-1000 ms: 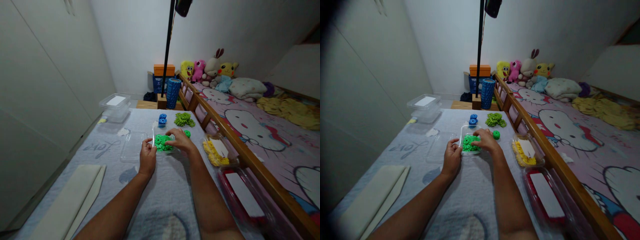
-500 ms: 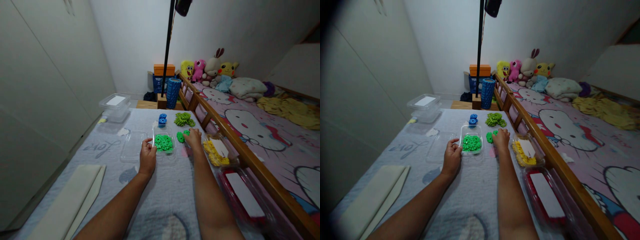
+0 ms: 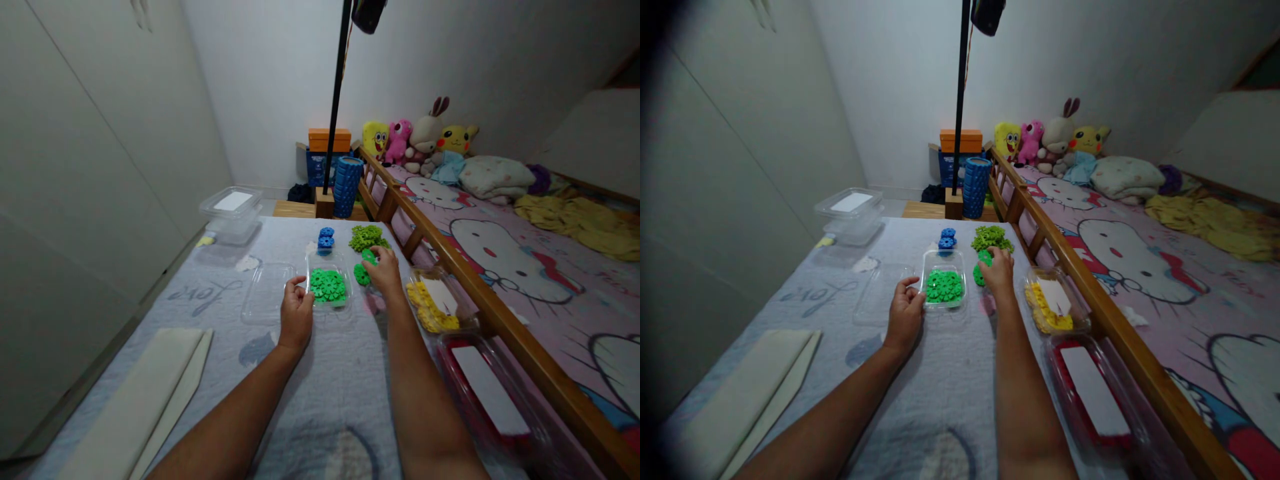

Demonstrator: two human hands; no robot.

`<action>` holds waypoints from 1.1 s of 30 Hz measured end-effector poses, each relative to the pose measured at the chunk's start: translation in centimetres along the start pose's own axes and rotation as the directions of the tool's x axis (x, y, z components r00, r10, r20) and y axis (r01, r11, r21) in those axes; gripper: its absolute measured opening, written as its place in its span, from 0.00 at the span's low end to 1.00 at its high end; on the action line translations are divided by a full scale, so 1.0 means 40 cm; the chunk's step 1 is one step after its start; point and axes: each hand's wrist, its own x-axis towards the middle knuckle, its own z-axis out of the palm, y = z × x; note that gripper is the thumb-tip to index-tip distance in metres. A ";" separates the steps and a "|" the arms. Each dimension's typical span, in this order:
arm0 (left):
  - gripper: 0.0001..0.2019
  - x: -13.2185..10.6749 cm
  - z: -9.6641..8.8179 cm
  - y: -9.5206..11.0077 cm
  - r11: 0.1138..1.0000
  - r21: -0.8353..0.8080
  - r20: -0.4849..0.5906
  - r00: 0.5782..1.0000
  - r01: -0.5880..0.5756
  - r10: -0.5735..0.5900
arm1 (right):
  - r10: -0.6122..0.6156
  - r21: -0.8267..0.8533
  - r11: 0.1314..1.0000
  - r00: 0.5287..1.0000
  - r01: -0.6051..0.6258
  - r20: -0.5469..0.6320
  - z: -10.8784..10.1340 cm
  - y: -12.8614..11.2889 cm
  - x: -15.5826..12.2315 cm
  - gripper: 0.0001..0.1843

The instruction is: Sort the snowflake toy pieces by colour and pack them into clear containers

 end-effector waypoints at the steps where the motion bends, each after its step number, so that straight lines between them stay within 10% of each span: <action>1: 0.18 0.000 0.000 0.001 1.000 0.002 0.001 1.000 0.002 -0.002 | -0.032 0.021 0.999 0.999 0.032 0.015 -0.004 -0.014 0.002 0.22; 10: 0.18 0.000 0.002 0.000 1.000 0.004 0.010 1.000 0.018 -0.018 | -0.272 0.077 0.962 0.916 0.261 0.295 0.019 -0.146 -0.058 0.20; 16: 0.18 0.000 0.001 -0.002 1.000 -0.006 0.016 1.000 0.009 -0.009 | -0.305 0.131 0.952 0.910 0.278 0.282 0.040 -0.137 -0.055 0.17; 22: 0.18 0.000 0.001 -0.003 1.000 -0.006 0.007 1.000 0.023 -0.022 | -0.026 -0.013 1.000 0.999 0.027 0.031 0.022 -0.012 0.001 0.17; 33: 0.17 0.001 0.000 -0.005 1.000 0.016 0.001 1.000 0.011 -0.011 | 0.300 -0.213 0.932 0.954 -0.294 -0.006 0.055 0.109 0.087 0.17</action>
